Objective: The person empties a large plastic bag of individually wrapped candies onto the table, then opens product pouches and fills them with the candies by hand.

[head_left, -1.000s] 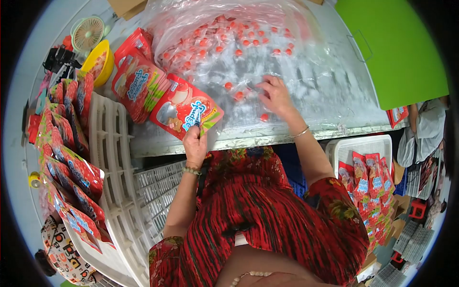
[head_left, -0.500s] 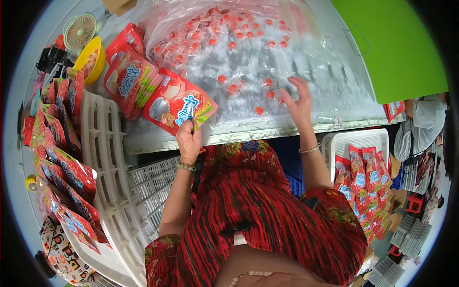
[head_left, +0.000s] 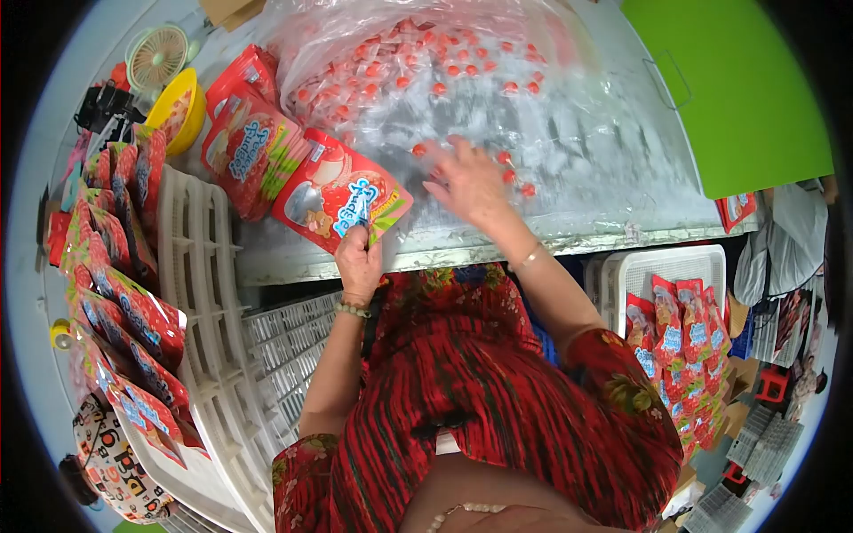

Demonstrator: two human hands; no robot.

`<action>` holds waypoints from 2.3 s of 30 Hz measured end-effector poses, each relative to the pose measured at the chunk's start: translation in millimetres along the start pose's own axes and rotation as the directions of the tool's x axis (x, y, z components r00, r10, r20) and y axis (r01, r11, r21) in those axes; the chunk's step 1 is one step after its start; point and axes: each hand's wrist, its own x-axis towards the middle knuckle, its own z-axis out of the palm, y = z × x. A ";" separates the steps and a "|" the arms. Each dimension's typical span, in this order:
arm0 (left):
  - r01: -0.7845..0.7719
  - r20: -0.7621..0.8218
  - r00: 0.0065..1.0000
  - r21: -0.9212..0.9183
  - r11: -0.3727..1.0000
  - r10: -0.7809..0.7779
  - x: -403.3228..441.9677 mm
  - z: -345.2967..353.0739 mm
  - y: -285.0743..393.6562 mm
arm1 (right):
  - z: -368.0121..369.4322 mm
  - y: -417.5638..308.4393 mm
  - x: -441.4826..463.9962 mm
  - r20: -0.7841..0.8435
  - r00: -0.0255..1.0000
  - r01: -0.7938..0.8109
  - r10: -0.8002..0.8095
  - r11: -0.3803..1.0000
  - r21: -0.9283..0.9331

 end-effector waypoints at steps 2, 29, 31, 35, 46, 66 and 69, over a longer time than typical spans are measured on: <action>-0.005 -0.002 1.000 -0.013 1.000 0.005 -0.5 0.5 -1.4 | 33.2 11.8 5.7 0.146 0.981 0.127 -0.127 0.992 0.014; 0.008 -0.014 1.000 -0.034 0.999 -0.009 3.3 -2.0 1.5 | -10.3 69.4 -30.1 -0.153 0.985 -0.118 0.081 0.960 -0.254; 0.042 -0.020 0.999 -0.003 0.999 -0.042 7.9 -5.6 6.1 | -9.2 72.3 -34.6 -0.158 0.982 -0.143 0.101 0.950 -0.279; 0.045 -0.039 0.998 -0.027 0.999 -0.046 19.0 -3.0 18.3 | -3.0 99.1 -42.0 -0.195 0.981 -0.054 0.011 0.975 -0.217; 0.234 -0.043 0.963 -0.340 0.911 -0.264 34.7 20.6 63.2 | 37.2 -61.1 -5.8 -0.221 0.848 -0.004 0.481 0.423 0.906; -0.145 0.021 0.989 0.146 0.979 0.144 5.9 -7.4 58.8 | 203.7 -34.3 -33.1 0.278 0.865 0.074 -0.418 0.654 0.753; -0.109 -0.019 0.994 0.108 0.988 0.112 11.0 -9.3 64.8 | 96.8 -59.4 -20.3 0.244 0.957 -0.225 -0.159 0.129 0.966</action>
